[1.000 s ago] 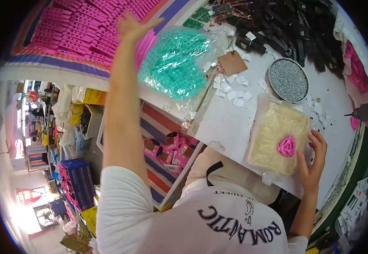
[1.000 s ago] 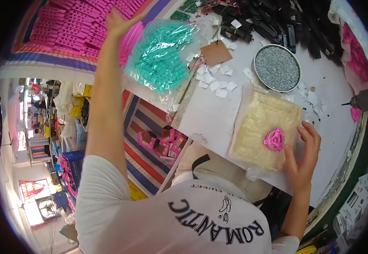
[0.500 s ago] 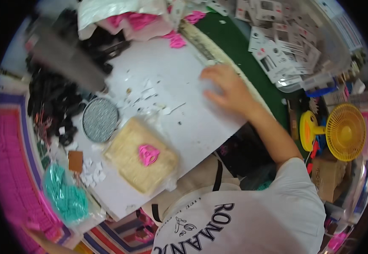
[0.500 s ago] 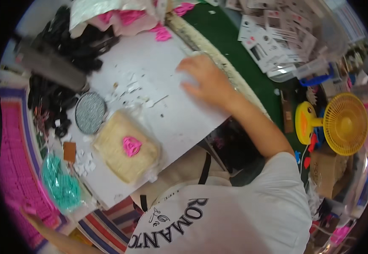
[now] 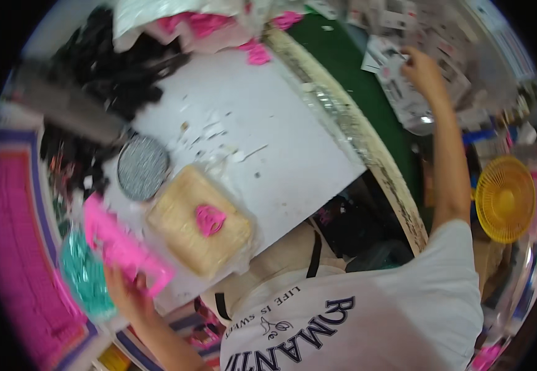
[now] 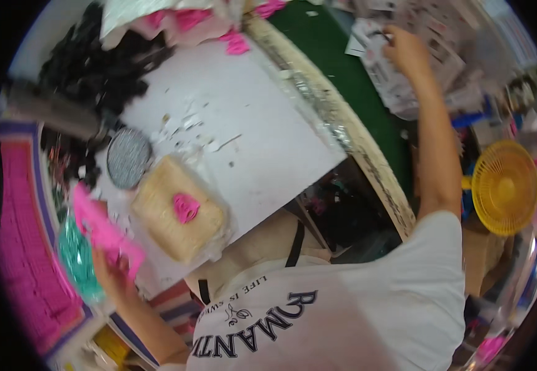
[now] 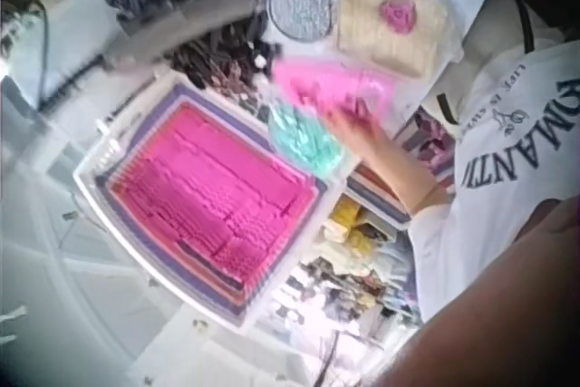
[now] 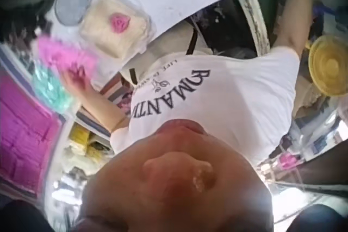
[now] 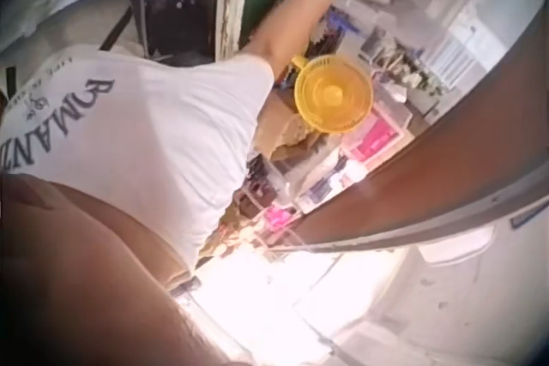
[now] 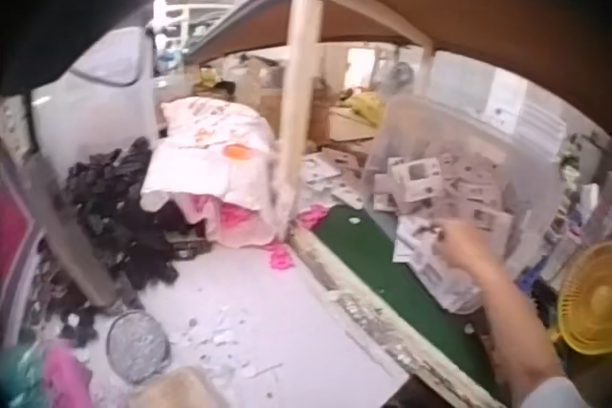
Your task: Assembling the internal components and housing of a pink toy electronic device using an electric screwdriver.
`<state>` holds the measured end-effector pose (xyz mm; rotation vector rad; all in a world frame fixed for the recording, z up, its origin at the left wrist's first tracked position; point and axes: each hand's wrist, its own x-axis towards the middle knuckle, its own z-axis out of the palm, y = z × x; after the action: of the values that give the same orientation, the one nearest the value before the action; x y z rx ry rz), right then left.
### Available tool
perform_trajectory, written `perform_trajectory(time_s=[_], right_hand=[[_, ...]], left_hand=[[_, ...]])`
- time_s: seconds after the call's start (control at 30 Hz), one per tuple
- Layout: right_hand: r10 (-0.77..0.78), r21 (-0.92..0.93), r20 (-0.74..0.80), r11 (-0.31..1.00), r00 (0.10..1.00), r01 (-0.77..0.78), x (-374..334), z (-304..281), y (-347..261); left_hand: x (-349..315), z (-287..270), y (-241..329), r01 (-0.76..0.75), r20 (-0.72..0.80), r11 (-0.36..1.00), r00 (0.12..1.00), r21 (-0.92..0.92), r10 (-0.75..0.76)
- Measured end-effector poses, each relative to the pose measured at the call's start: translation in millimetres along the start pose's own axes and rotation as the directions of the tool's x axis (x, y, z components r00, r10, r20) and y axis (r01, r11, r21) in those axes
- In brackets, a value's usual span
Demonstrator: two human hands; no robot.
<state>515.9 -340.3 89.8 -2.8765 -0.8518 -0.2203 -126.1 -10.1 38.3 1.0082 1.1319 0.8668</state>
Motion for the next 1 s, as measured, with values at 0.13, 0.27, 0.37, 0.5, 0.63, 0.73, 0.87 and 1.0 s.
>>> perform_trajectory(time_s=[0.13,0.27,0.37,0.5,0.63,0.73,0.87,1.0], right_hand=[[-0.06,0.643,-0.297,0.725,0.953,0.246,-54.2,-39.0,-67.6],[-0.166,0.981,-0.154,0.088,0.974,0.17,-141.4,-14.7,-227.5],[-0.446,0.989,-0.024,-0.144,0.895,-0.046,-190.6,3.1,-333.8],[-0.488,0.832,-0.334,0.25,0.806,0.496,-195.3,25.5,-379.9],[-0.702,0.882,0.164,-0.209,0.693,-0.421,-214.9,42.1,-375.5],[-0.703,0.835,0.228,-0.215,0.674,-0.507,-228.1,35.2,-381.1],[-0.693,0.921,0.094,-0.212,0.714,-0.328,-235.3,24.1,-384.1],[-0.718,0.968,0.005,-0.171,0.696,-0.183,-237.4,23.7,-382.1]], left_hand=[[-8.6,44.7,-20.9,-0.123,-0.055,0.981,0.99,0.149,0.133],[-30.1,86.4,-22.3,-0.162,0.144,0.986,0.976,-0.023,0.164],[-44.5,91.0,-27.9,-0.159,0.305,0.966,0.927,-0.204,0.217],[-59.9,88.5,-12.2,-0.117,0.303,0.987,0.942,-0.11,0.146],[-60.3,82.9,-10.5,-0.096,0.25,0.986,0.96,-0.135,0.128],[-57.2,82.6,-19.5,-0.339,0.22,0.94,0.92,0.037,0.323],[-55.0,84.4,-30.1,-0.578,0.217,0.774,0.815,0.259,0.537],[-59.7,85.0,-38.6,-0.545,0.139,0.815,0.838,0.197,0.527]])
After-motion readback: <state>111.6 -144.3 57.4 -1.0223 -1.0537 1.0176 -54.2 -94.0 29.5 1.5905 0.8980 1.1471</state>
